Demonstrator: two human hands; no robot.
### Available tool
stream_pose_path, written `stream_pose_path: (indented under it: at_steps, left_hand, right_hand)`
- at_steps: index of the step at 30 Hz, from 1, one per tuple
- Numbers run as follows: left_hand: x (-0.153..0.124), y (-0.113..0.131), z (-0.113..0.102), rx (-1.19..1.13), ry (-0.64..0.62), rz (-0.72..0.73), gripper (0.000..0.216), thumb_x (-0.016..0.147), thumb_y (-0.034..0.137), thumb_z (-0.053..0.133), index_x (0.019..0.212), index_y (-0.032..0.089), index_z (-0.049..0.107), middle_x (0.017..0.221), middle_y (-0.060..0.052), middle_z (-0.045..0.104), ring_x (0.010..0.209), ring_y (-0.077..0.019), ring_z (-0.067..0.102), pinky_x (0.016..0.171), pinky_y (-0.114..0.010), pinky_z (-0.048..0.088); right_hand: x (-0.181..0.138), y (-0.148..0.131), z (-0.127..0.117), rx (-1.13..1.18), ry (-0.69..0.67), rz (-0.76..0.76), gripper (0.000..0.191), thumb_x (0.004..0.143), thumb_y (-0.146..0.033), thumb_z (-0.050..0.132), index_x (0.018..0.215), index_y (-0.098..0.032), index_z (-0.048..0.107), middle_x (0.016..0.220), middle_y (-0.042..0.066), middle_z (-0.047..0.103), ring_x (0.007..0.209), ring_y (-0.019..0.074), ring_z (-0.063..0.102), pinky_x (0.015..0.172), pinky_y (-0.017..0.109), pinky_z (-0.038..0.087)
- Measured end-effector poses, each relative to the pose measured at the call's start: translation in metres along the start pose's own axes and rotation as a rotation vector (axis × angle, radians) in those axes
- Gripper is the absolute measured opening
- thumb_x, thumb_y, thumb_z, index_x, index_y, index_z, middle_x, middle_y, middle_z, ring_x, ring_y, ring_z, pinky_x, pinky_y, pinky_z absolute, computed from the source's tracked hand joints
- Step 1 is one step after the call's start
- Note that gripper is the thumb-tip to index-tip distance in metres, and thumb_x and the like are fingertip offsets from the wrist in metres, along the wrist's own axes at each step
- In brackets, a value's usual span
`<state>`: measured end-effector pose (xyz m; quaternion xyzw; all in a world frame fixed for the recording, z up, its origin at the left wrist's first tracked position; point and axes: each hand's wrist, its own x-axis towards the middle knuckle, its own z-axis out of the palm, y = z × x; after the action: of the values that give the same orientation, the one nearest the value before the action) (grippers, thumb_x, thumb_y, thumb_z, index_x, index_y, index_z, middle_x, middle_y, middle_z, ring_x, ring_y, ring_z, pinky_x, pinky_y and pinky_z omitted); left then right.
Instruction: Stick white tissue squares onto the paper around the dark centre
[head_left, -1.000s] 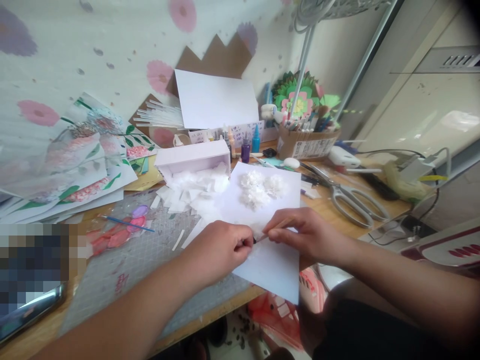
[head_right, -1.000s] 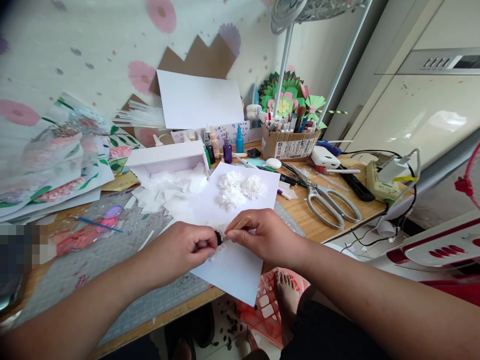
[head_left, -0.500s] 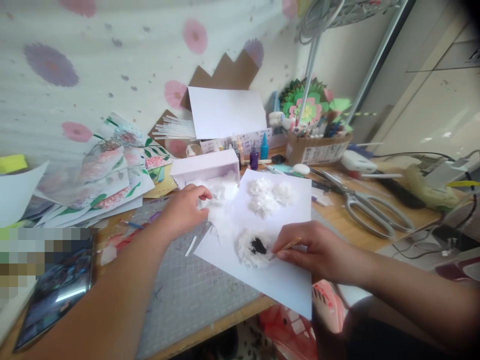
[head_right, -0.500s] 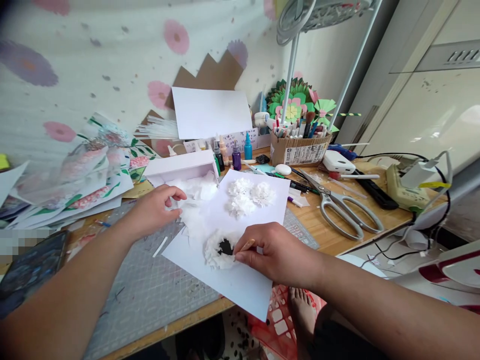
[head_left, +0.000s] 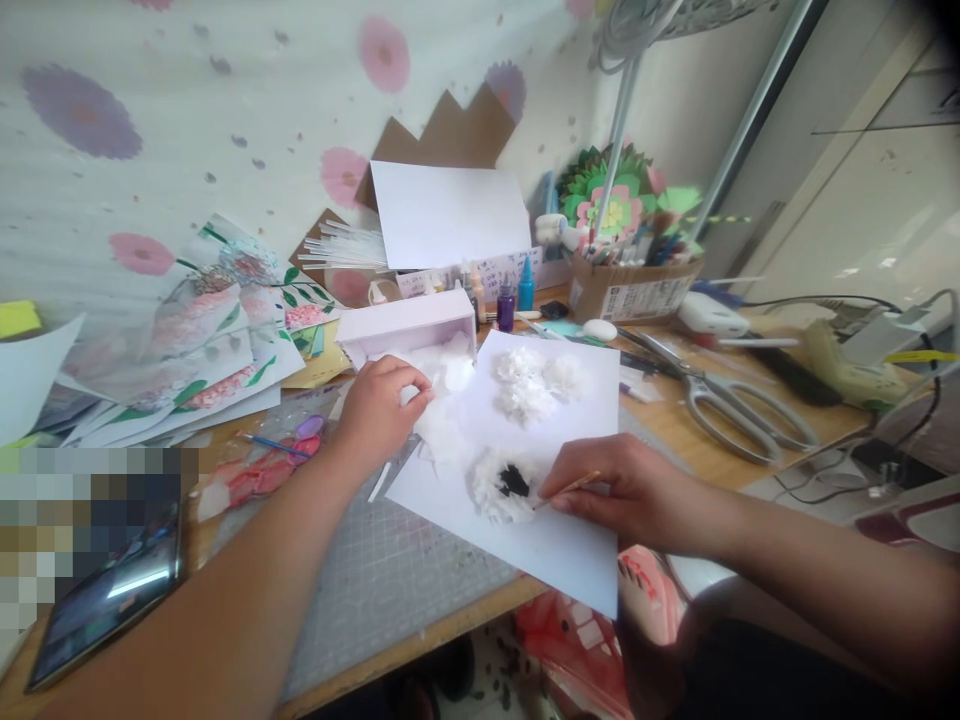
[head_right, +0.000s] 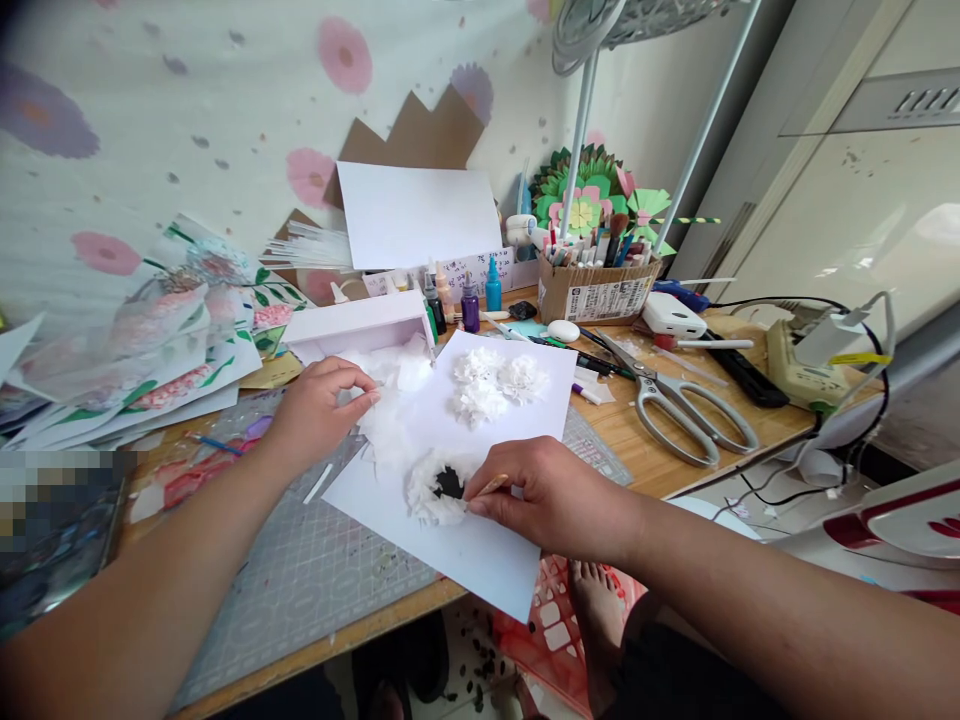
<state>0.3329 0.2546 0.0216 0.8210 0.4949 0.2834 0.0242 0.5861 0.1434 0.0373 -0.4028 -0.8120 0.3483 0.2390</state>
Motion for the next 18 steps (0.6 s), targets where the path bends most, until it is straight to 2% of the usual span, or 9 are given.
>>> stream_pose_path:
  at_steps: [4,7,9,13,18]
  left_hand:
    - [-0.011,0.036,-0.014,-0.310,-0.101,-0.128,0.013,0.076,0.031,0.055,0.076,0.019,0.059,0.079,0.000,0.058,0.074,-0.0157,0.053,0.065,-0.027,0.040]
    - [-0.022,0.067,-0.018,-0.617,-0.337,-0.194,0.016,0.077,0.034,0.054,0.078,0.018,0.059,0.072,0.001,0.058,0.065,-0.0128,0.052,0.058,-0.023,0.040]
    - [-0.030,0.083,-0.015,-0.725,-0.471,-0.188,0.015,0.079,0.032,0.052,0.077,0.019,0.059,0.068,0.003,0.058,0.062,-0.0110,0.051,0.057,-0.022,0.040]
    - [-0.040,0.095,0.000,-0.625,-0.547,-0.183,0.014,0.080,0.026,0.049,0.073,0.020,0.059,0.065,0.004,0.057,0.060,-0.0099,0.050,0.053,-0.020,0.037]
    - [-0.043,0.092,0.014,-0.399,-0.536,-0.099,0.014,0.078,0.023,0.049,0.070,0.022,0.061,0.067,0.005,0.060,0.062,-0.0107,0.053,0.054,-0.022,0.036]
  right_hand:
    - [0.000,0.000,-0.001,-0.008,-0.020,-0.006,0.016,0.082,-0.021,0.053,0.089,-0.017,0.066,0.086,0.005,0.067,0.080,0.0133,0.061,0.073,0.025,0.048]
    - [0.000,0.002,-0.001,-0.009,-0.021,-0.020,0.015,0.082,-0.021,0.053,0.088,-0.015,0.066,0.085,0.005,0.067,0.079,0.0125,0.061,0.072,0.024,0.048]
    - [0.001,0.004,-0.001,-0.030,-0.020,-0.031,0.014,0.081,-0.020,0.054,0.085,-0.015,0.066,0.083,0.005,0.067,0.076,0.0122,0.060,0.070,0.023,0.047]
    - [0.000,0.005,-0.001,-0.066,-0.025,-0.043,0.012,0.081,-0.019,0.054,0.081,-0.015,0.066,0.079,0.004,0.066,0.074,0.0119,0.060,0.068,0.023,0.047]
    - [-0.005,0.004,-0.008,-0.019,-0.015,0.005,0.013,0.079,-0.020,0.056,0.086,-0.016,0.066,0.083,0.004,0.068,0.076,0.0127,0.061,0.069,0.024,0.048]
